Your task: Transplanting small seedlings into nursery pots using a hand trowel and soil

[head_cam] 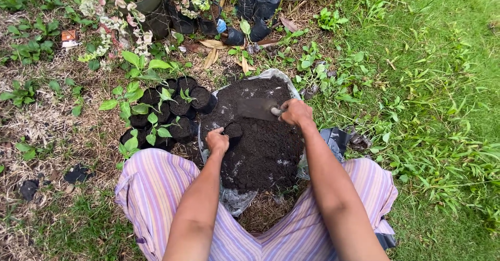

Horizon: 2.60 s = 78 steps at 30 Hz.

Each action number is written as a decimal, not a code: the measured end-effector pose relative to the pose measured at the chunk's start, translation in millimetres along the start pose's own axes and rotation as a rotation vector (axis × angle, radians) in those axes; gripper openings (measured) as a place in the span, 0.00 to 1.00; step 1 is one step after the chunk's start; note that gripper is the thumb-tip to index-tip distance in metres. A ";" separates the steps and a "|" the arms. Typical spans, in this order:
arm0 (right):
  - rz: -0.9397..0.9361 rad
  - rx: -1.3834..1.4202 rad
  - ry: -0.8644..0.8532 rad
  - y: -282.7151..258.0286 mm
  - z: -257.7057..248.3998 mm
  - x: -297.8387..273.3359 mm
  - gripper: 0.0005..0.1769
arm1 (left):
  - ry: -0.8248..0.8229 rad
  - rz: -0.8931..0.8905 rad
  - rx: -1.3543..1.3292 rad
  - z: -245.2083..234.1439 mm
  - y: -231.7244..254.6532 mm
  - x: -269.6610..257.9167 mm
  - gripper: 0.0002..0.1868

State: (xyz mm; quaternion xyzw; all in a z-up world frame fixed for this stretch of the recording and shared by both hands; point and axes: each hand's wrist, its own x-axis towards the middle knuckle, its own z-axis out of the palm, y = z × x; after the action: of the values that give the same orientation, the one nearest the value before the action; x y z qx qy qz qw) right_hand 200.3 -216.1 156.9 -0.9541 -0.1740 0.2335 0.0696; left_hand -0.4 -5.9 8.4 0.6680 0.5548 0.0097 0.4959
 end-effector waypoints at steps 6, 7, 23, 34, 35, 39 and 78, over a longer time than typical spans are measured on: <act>0.148 -0.093 0.050 27.0 -4.1 2.4 0.30 | 0.067 0.137 -0.005 14.2 -17.9 15.3 0.21; 0.149 -0.092 0.051 34.2 -1.4 2.8 0.30 | 0.066 0.138 -0.004 15.1 -18.4 15.8 0.21; 0.342 -0.064 0.131 121.2 72.9 41.4 0.14 | 0.095 0.165 0.015 25.6 -27.0 26.0 0.20; 0.261 -0.152 -0.244 111.4 53.0 42.4 0.26 | 0.087 0.137 0.017 24.1 -22.4 21.8 0.21; 0.238 -0.166 -0.281 104.2 44.3 36.5 0.25 | 0.085 0.133 0.018 22.6 -20.8 20.0 0.21; 0.197 -0.175 -0.309 91.0 31.0 29.3 0.20 | 0.090 0.146 0.010 22.7 -22.2 21.1 0.21; 0.077 0.153 -0.256 60.6 17.3 26.9 0.20 | 0.066 0.103 -0.024 17.4 -19.0 20.5 0.23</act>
State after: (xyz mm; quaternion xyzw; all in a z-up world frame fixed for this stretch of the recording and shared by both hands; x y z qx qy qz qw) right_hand 232.7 -261.7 117.3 -0.9145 -0.1265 0.3681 0.1103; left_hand 3.4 -3.9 -24.3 0.6889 0.5356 0.0640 0.4842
